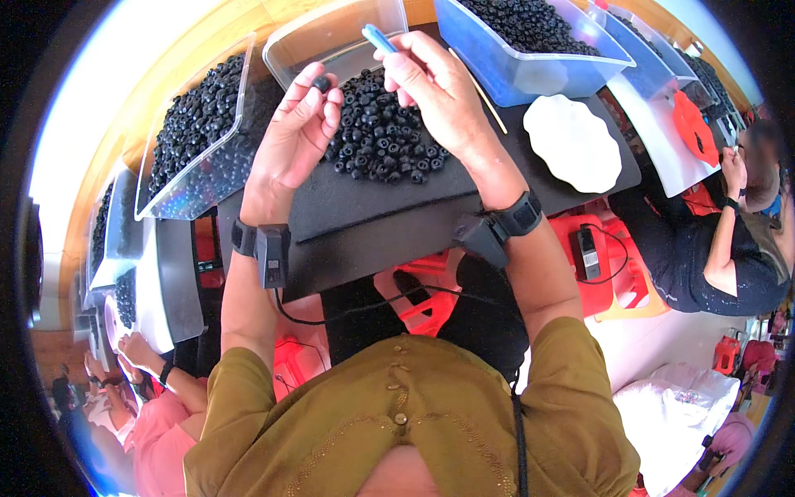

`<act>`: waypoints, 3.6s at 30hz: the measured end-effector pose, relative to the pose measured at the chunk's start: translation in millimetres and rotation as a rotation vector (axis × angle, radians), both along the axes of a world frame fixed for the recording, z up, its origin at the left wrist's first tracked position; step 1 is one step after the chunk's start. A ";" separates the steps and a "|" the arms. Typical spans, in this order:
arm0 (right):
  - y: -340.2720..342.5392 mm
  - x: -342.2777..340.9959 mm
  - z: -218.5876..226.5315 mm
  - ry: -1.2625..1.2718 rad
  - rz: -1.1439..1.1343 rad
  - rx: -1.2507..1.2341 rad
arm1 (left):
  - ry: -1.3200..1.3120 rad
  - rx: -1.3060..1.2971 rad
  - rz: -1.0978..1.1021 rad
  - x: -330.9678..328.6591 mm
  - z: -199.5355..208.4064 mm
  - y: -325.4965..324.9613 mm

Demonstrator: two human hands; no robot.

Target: Sort small black rubber or plastic components using a pen-like tool and hands.

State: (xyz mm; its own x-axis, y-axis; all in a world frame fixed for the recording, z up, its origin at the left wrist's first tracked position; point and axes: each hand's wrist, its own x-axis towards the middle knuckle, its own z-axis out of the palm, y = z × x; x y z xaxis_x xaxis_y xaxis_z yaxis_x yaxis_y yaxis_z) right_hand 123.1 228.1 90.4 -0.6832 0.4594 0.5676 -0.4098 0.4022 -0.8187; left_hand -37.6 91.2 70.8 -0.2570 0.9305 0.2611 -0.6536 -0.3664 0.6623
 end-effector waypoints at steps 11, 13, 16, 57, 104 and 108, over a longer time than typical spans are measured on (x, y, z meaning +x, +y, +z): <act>-6.9 -6.6 -29.3 -0.089 -0.191 0.393 | 0.069 -0.084 0.159 -7.8 -33.9 -6.9; -8.1 -7.9 -32.3 -0.075 -0.202 0.422 | 0.021 -0.066 0.112 -7.7 -36.4 -7.9; -10.3 -7.0 -33.7 -0.069 -0.249 0.444 | 0.003 -0.068 0.098 -6.3 -39.2 -5.8; -11.4 -0.4 -38.6 -0.211 -0.239 0.469 | -0.148 -0.077 -0.001 4.9 -50.4 -1.8; 15.6 1.7 -37.2 -0.123 -0.413 0.092 | 0.054 -0.068 -0.096 20.0 -36.1 -3.5; 6.2 5.2 -34.4 -0.192 -0.168 0.008 | -0.096 -0.039 -0.160 14.2 -40.9 -3.7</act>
State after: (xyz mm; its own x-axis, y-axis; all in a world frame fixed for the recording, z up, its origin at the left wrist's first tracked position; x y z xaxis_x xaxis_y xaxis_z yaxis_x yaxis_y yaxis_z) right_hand 128.3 234.3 56.0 -0.6933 0.5714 0.4392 -0.1742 0.4584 -0.8715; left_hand -23.4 87.5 29.9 -0.1269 0.9703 0.2058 -0.7621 -0.2282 0.6060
